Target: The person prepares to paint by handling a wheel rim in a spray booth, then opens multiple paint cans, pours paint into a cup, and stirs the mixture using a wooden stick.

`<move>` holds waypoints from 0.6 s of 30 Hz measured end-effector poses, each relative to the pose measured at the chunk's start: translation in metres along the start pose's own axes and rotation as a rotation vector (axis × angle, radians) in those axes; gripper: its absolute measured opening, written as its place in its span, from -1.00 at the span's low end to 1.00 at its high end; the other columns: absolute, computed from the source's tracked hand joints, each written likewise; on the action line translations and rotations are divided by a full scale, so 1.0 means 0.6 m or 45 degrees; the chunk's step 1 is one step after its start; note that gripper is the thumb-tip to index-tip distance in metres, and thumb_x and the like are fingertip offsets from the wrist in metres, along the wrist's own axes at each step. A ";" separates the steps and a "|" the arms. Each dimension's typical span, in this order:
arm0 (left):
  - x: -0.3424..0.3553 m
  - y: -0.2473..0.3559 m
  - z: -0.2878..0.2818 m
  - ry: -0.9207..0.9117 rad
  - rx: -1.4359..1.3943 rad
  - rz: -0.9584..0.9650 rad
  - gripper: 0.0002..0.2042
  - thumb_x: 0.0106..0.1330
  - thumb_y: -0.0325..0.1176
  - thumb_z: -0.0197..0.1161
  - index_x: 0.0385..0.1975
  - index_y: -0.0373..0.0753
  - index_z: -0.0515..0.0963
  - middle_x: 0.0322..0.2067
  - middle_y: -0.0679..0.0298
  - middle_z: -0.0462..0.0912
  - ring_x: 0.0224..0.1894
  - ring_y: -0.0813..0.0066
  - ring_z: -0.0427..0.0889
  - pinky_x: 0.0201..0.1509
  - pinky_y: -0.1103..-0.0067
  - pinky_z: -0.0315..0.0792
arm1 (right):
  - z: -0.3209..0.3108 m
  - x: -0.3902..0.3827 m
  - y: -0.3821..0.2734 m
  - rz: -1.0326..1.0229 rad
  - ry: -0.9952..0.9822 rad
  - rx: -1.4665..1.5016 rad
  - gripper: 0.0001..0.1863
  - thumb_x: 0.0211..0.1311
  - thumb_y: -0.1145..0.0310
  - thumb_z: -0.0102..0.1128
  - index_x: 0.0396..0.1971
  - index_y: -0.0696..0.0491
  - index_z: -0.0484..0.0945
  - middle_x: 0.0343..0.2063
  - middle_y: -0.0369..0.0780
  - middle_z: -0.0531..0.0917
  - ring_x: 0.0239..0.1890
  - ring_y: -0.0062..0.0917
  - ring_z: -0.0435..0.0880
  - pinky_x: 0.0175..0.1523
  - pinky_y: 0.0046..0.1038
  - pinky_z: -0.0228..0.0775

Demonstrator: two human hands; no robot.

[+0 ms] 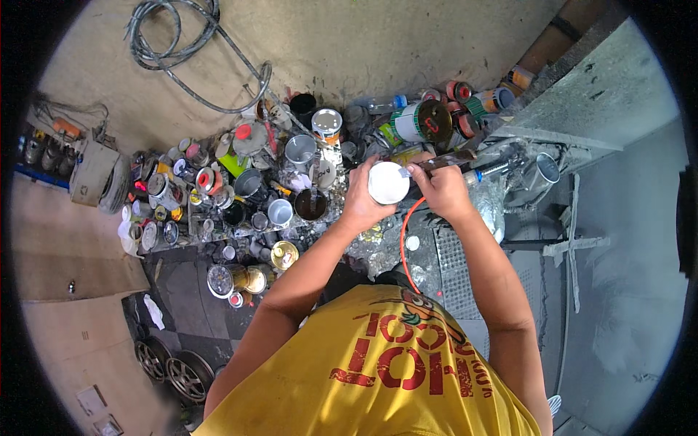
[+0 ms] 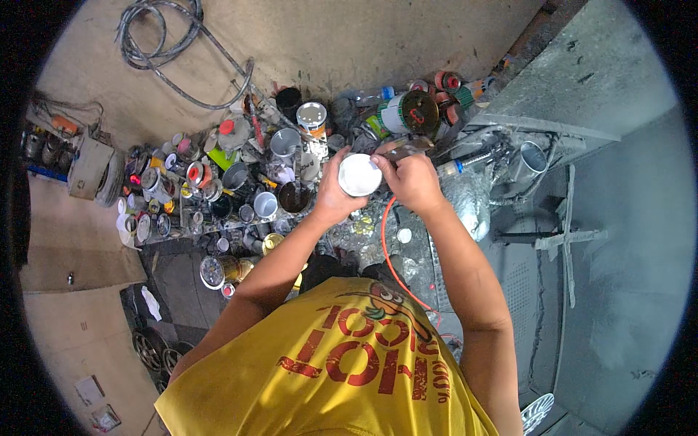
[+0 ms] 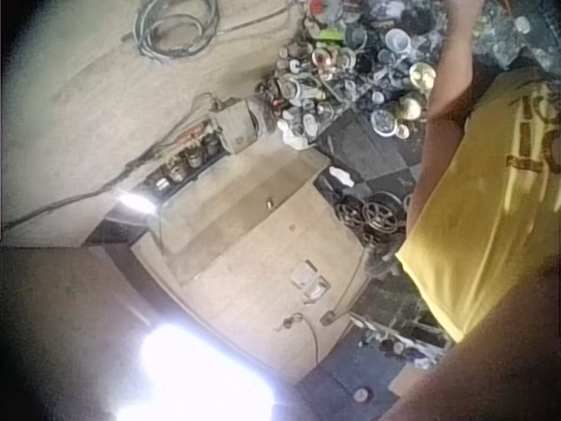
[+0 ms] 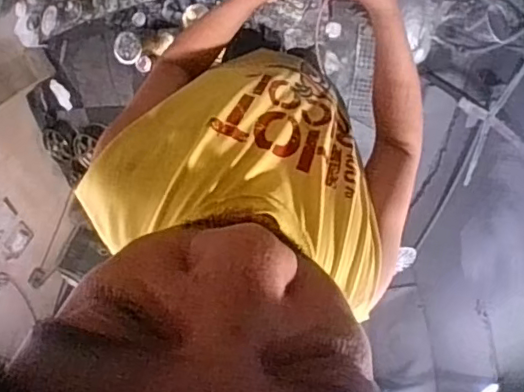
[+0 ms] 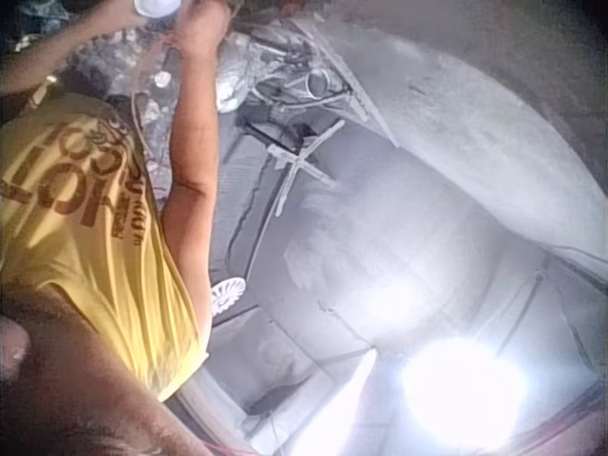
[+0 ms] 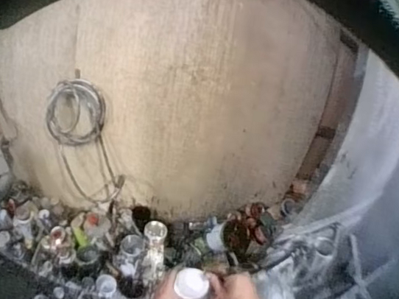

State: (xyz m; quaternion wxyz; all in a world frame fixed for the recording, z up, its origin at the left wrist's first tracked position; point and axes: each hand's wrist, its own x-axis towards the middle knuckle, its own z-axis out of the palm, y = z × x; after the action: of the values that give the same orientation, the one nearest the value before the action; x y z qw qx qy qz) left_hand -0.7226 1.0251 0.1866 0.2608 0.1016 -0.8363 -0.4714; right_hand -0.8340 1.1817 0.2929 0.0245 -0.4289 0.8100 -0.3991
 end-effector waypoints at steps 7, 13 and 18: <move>-0.003 -0.001 -0.004 0.013 0.015 0.015 0.02 -0.24 -0.38 0.60 0.38 -0.32 0.25 0.14 -0.07 0.50 0.19 -0.15 0.44 0.31 0.12 0.39 | 0.006 0.002 0.007 0.038 -0.075 0.151 -0.80 0.41 0.27 0.28 -0.19 0.10 0.70 -0.34 -0.01 0.74 -0.24 -0.03 0.73 -0.15 -0.18 0.54; -0.001 -0.003 -0.002 0.004 -0.004 0.027 0.01 -0.25 -0.38 0.61 0.37 -0.32 0.26 0.12 -0.07 0.52 0.19 -0.15 0.44 0.30 0.12 0.40 | 0.013 0.005 0.012 -0.069 -0.094 0.140 -0.80 0.42 0.25 0.27 -0.21 0.08 0.70 -0.42 -0.04 0.73 -0.31 -0.03 0.72 -0.21 -0.16 0.54; 0.004 -0.004 0.002 0.014 0.016 0.039 0.01 -0.25 -0.39 0.61 0.37 -0.33 0.27 0.12 -0.07 0.52 0.18 -0.14 0.45 0.29 0.13 0.40 | 0.008 0.005 0.014 -0.059 -0.106 -0.133 -0.78 0.41 0.22 0.28 -0.21 0.07 0.71 -0.42 -0.03 0.73 -0.31 -0.03 0.72 -0.20 -0.17 0.54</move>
State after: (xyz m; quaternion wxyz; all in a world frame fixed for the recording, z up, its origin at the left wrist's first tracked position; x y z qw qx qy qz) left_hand -0.7254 1.0240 0.1849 0.2719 0.0929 -0.8393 -0.4615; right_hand -0.8397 1.1793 0.2848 0.0266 -0.4645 0.8179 -0.3385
